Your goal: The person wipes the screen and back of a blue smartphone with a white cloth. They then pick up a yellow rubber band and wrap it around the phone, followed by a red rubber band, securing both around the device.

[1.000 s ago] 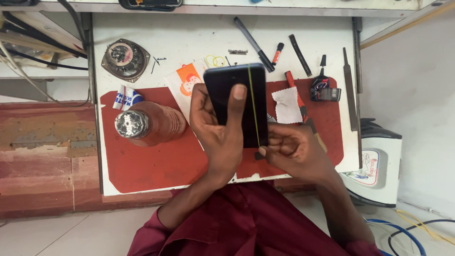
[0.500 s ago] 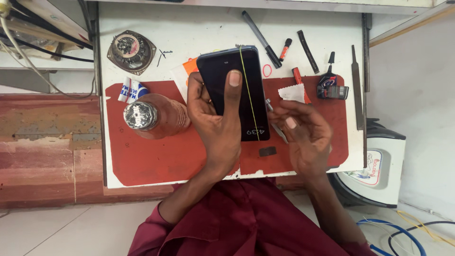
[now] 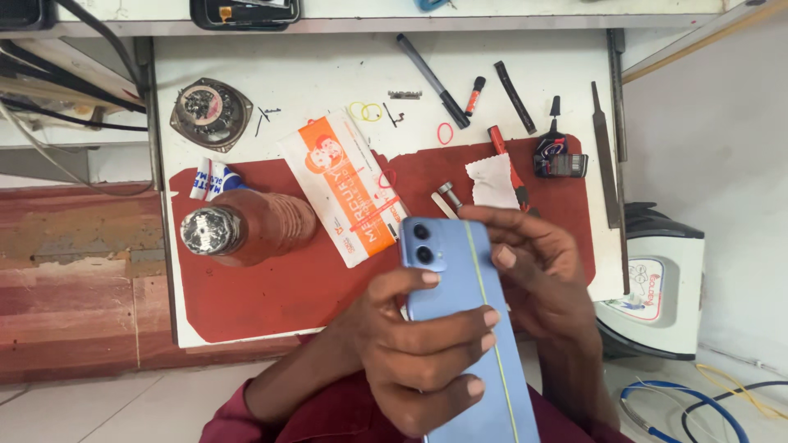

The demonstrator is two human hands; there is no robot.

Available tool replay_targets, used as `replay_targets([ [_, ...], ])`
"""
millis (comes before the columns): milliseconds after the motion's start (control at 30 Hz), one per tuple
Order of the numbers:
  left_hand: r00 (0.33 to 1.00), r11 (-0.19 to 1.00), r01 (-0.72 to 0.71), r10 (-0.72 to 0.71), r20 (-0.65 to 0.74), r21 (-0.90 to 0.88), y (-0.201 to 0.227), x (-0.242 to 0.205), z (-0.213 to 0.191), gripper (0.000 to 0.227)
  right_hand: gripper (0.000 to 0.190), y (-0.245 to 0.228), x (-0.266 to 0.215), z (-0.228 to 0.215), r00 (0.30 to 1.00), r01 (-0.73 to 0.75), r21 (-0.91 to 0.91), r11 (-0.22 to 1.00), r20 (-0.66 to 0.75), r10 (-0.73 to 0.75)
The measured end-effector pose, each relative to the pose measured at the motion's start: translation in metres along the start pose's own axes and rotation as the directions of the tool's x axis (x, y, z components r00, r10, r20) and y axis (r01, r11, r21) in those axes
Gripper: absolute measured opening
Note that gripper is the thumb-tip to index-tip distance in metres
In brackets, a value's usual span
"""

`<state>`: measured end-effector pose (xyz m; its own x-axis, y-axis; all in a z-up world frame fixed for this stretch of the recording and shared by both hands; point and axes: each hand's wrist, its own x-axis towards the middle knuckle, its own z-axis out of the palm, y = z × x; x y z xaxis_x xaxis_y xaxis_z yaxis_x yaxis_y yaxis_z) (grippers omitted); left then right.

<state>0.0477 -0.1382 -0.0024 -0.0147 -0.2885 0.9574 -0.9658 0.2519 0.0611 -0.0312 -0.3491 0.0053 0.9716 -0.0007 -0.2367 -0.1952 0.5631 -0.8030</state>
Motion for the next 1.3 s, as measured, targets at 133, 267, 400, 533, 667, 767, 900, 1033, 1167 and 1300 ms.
replay_targets([
  [133, 0.986, 0.998, 0.069, -0.066, 0.15, -0.014, 0.008, -0.008, -0.006, 0.016, 0.056, -0.014, 0.001, 0.001, 0.996, 0.084, -0.152, 0.985, -0.016, -0.088],
  [267, 0.96, 0.973, 0.214, -0.194, 0.202, -0.084, 0.017, -0.003, -0.015, 0.029, 0.058, -0.021, 0.007, 0.002, 0.993, 0.111, -0.246, 0.963, 0.067, -0.097],
  [400, 0.94, 0.948, 0.296, -0.267, 0.213, -0.116, 0.025, -0.005, -0.016, 0.03, 0.062, -0.022, 0.014, 0.001, 0.981, 0.165, -0.232, 0.959, 0.144, -0.134],
  [533, 0.944, 0.952, 0.285, -0.258, 0.205, -0.116, 0.025, -0.005, -0.017, 0.029, 0.065, -0.017, 0.023, -0.008, 0.987, 0.082, -0.249, 0.965, 0.152, -0.044],
  [667, 0.925, 0.929, 0.353, -0.329, 0.188, -0.112, 0.028, -0.003, -0.021, 0.028, 0.069, -0.002, 0.03, -0.009, 0.978, 0.101, -0.136, 0.986, 0.193, -0.073],
  [767, 0.915, 0.922, 0.38, -0.362, 0.178, -0.076, 0.031, -0.008, -0.02, 0.03, 0.073, 0.009, 0.027, -0.007, 0.993, 0.037, -0.148, 0.988, 0.118, -0.019],
  [900, 0.949, 0.966, 0.257, -0.258, 0.181, 0.032, 0.027, -0.021, -0.017, 0.038, 0.071, 0.013, 0.023, -0.008, 0.99, -0.082, -0.079, 0.993, 0.11, 0.091],
  [1033, 0.901, 0.943, 0.3, -0.33, 0.281, 0.144, 0.026, -0.022, -0.022, 0.024, 0.069, 0.012, 0.023, -0.013, 0.97, -0.192, -0.128, 0.973, 0.122, 0.208],
  [1167, 0.774, 0.825, 0.539, -0.565, 0.286, 0.172, 0.028, -0.01, -0.035, 0.039, 0.064, 0.007, 0.026, -0.021, 0.969, -0.241, -0.142, 0.96, 0.021, 0.246],
  [1300, 0.562, 0.53, 0.827, -0.792, 0.241, -0.186, 0.021, -0.015, -0.037, 0.084, 0.059, 0.0, 0.028, -0.023, 0.91, -0.383, -0.059, 0.922, 0.147, 0.387],
])
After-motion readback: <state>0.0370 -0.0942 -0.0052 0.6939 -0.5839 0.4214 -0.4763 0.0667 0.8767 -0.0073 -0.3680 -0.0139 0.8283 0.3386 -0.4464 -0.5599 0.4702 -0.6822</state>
